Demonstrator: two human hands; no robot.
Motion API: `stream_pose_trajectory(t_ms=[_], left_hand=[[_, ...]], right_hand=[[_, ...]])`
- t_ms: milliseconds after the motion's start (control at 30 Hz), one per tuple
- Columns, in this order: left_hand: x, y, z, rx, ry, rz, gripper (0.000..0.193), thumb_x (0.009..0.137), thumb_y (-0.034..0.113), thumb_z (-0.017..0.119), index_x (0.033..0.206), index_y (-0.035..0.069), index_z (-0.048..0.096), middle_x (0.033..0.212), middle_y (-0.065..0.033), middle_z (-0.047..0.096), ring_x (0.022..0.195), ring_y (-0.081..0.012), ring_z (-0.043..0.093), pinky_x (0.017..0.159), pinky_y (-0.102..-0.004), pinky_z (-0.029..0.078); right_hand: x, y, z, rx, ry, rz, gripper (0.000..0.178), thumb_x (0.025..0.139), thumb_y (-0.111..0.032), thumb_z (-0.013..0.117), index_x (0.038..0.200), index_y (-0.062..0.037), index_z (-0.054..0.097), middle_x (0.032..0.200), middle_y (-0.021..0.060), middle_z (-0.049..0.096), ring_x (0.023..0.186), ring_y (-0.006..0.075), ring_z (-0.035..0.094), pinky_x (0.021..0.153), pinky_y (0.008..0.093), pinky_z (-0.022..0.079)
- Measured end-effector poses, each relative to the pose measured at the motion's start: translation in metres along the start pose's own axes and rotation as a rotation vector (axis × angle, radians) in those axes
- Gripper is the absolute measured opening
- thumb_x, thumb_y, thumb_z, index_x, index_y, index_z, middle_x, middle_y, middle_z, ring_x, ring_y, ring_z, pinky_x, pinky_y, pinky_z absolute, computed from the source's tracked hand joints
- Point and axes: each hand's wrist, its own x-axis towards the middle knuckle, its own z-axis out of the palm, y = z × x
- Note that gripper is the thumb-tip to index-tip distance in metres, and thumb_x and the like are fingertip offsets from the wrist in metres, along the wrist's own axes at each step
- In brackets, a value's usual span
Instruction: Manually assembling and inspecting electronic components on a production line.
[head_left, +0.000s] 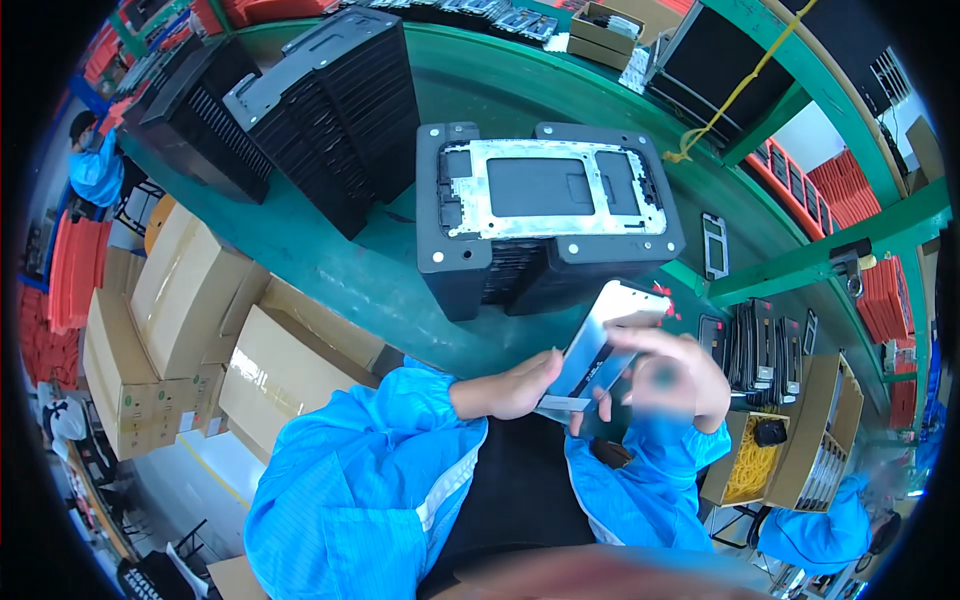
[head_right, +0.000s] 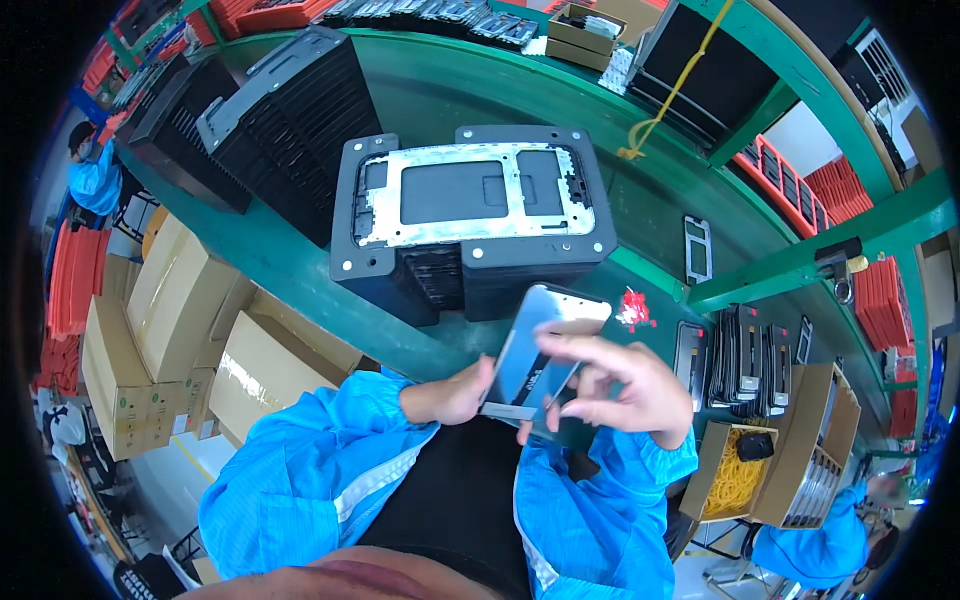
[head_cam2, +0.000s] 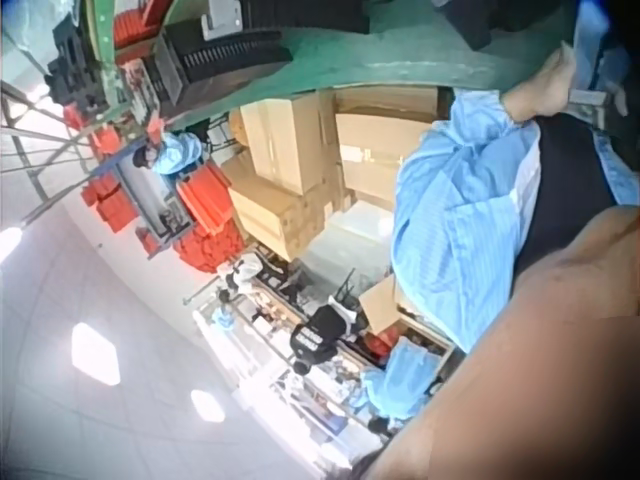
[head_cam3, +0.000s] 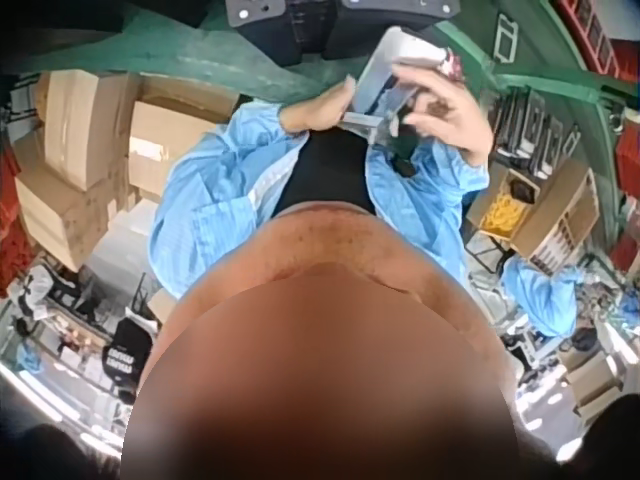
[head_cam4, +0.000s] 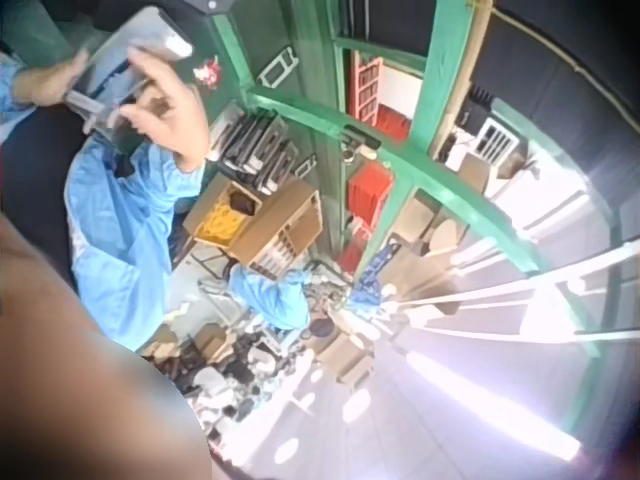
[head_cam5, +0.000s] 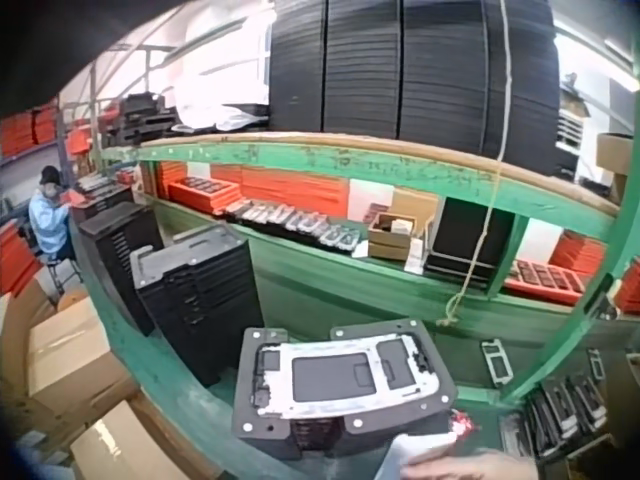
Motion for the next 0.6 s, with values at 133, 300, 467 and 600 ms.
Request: stream_pose_trajectory(t_ms=[133, 300, 467, 600], left_hand=[[-0.008, 0.051, 0.012, 0.390, -0.011, 0.175, 0.094, 0.100, 0.075, 0.027, 0.155, -0.001, 0.035, 0.145, -0.0205, 0.043, 0.102, -0.0224, 0.064, 0.074, -0.0316, 0.056], [-0.020, 0.102, 0.038, 0.604, 0.089, 0.260, 0.098, 0.098, 0.078, 0.029, 0.141, -0.006, 0.058, 0.139, -0.0249, 0.047, 0.099, -0.0240, 0.064, 0.077, -0.0321, 0.056], [-0.045, 0.107, 0.030, 0.593, 0.153, 0.301, 0.099, 0.098, 0.077, 0.029, 0.142, -0.007, 0.057, 0.137, -0.0256, 0.049, 0.101, -0.0258, 0.064, 0.077, -0.0327, 0.057], [-0.057, 0.141, 0.058, 0.689, 0.367, 0.380, 0.092, 0.098, 0.075, 0.039, 0.132, -0.008, 0.062, 0.136, -0.0280, 0.050, 0.102, -0.0292, 0.066, 0.076, -0.0341, 0.058]], right_hand=[[0.037, -0.034, 0.005, -0.234, -0.564, 0.002, 0.058, 0.088, -0.009, 0.080, 0.140, 0.0020, 0.058, 0.094, 0.0162, 0.075, 0.064, 0.0159, 0.070, 0.060, 0.0282, 0.054], [0.064, -0.039, -0.004, 0.118, -0.291, -0.611, 0.055, 0.090, -0.008, 0.078, 0.141, -0.0002, 0.059, 0.097, 0.0134, 0.076, 0.066, 0.0170, 0.073, 0.064, 0.0291, 0.056], [0.098, -0.056, 0.019, -0.173, -0.332, -0.573, 0.048, 0.090, -0.012, 0.078, 0.135, -0.0013, 0.065, 0.085, 0.0106, 0.075, 0.066, 0.0196, 0.073, 0.061, 0.0296, 0.056], [0.102, -0.058, 0.017, -0.362, -0.406, -0.620, 0.047, 0.090, -0.018, 0.080, 0.132, -0.0005, 0.067, 0.078, 0.0126, 0.074, 0.064, 0.0216, 0.072, 0.059, 0.0293, 0.055]])
